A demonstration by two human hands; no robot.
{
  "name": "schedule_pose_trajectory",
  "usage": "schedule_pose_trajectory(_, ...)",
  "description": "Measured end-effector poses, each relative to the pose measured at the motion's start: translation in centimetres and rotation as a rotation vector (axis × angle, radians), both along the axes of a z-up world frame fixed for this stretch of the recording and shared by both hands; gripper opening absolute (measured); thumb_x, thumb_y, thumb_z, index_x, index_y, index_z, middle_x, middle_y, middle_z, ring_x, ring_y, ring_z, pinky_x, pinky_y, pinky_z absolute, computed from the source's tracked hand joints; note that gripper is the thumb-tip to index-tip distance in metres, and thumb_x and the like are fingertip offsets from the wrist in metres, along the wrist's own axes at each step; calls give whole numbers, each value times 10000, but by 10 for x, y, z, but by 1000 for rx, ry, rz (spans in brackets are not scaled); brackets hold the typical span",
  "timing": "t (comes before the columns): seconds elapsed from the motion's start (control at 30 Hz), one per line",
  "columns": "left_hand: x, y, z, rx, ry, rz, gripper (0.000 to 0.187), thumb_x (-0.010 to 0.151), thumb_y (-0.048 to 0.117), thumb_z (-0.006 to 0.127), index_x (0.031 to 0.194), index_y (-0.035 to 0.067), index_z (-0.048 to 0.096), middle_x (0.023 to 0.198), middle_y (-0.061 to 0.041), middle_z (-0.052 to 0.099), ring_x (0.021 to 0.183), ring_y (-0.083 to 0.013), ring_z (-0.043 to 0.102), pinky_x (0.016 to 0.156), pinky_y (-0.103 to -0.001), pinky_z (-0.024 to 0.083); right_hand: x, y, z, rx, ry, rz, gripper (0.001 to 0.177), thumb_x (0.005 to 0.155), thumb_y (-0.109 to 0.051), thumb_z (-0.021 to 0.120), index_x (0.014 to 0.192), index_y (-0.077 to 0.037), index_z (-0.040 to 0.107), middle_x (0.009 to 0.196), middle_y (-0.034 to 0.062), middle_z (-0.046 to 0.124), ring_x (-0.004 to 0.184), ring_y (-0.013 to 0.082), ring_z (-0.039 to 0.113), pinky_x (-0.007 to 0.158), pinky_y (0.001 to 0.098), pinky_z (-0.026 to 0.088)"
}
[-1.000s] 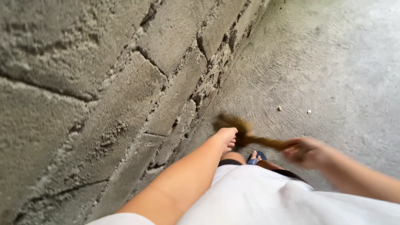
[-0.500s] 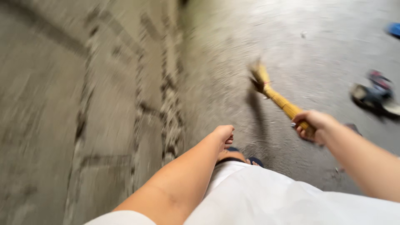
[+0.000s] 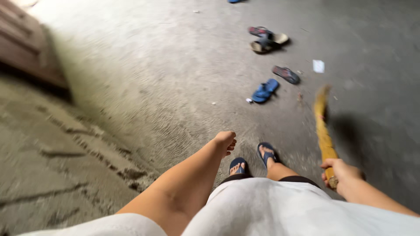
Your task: The person sweeps debris across a concrete floor into a pile using a hand broom.
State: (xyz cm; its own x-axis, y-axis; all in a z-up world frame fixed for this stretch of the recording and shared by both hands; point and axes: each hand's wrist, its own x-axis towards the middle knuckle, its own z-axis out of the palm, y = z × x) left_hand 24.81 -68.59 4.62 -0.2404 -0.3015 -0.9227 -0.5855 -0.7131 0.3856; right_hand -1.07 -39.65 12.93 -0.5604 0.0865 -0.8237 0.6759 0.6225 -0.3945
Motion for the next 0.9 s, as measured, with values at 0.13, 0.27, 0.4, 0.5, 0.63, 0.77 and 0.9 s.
schedule_pose_trajectory(0.13, -11, 20, 3, 2, -20, -144, 283, 981, 307, 546, 916, 47, 639, 836, -56, 613, 711, -176, 544, 816, -400, 470, -18, 80, -67, 36, -109, -271, 231, 831, -60, 665, 1008, -46, 516, 760, 113, 568, 545, 220, 540, 458, 334, 453)
schedule_pose_trajectory(0.27, -7, 27, 4, 12, -37, -229, 256, 969, 289, 559, 915, 48, 631, 871, -67, 609, 747, -201, 556, 847, -424, 476, -2, 100, -83, 23, -300, -401, 203, 835, -114, 654, 957, -71, 497, 738, 61, 555, 541, 189, 566, 464, 273, 468)
schedule_pose_trajectory(0.4, -3, 24, -2, 25, -59, -270, 241, 961, 276, 570, 902, 50, 627, 844, -59, 597, 731, -194, 544, 831, -414, 473, 36, 60, -119, 60, -354, -158, 348, 964, -432, 582, 962, -84, 587, 727, 95, 586, 515, 208, 536, 426, 339, 444)
schedule_pose_trajectory(0.5, -1, 22, -4, 4, -86, -301, 236, 958, 275, 563, 888, 58, 623, 824, -50, 590, 722, -187, 541, 811, -402, 461, 78, -1, -137, 29, -286, 144, 337, 977, -380, 603, 931, -48, 633, 715, 144, 616, 492, 254, 567, 391, 390, 450)
schedule_pose_trajectory(0.63, -8, 22, -4, 3, -61, -321, 215, 948, 254, 566, 849, 64, 582, 770, -50, 547, 670, -191, 492, 748, -406, 427, 119, -74, -74, 64, -167, 356, 307, 963, -261, 668, 960, 46, 671, 727, 200, 627, 485, 278, 585, 378, 411, 456)
schedule_pose_trajectory(0.77, -19, 28, -2, -18, -79, -374, 208, 949, 251, 563, 856, 70, 606, 780, -38, 584, 686, -176, 534, 771, -387, 452, 110, -92, -8, -147, -243, 388, 370, 972, -339, 640, 1002, 22, 719, 718, 178, 658, 477, 234, 584, 398, 363, 442)
schedule_pose_trajectory(0.9, -31, 30, -3, 10, -75, -410, 212, 948, 271, 577, 849, 84, 590, 795, -41, 571, 688, -188, 520, 768, -400, 443, 100, -57, 35, -205, -85, 459, 425, 965, -402, 651, 1005, 14, 732, 672, 143, 632, 457, 200, 557, 389, 334, 421)
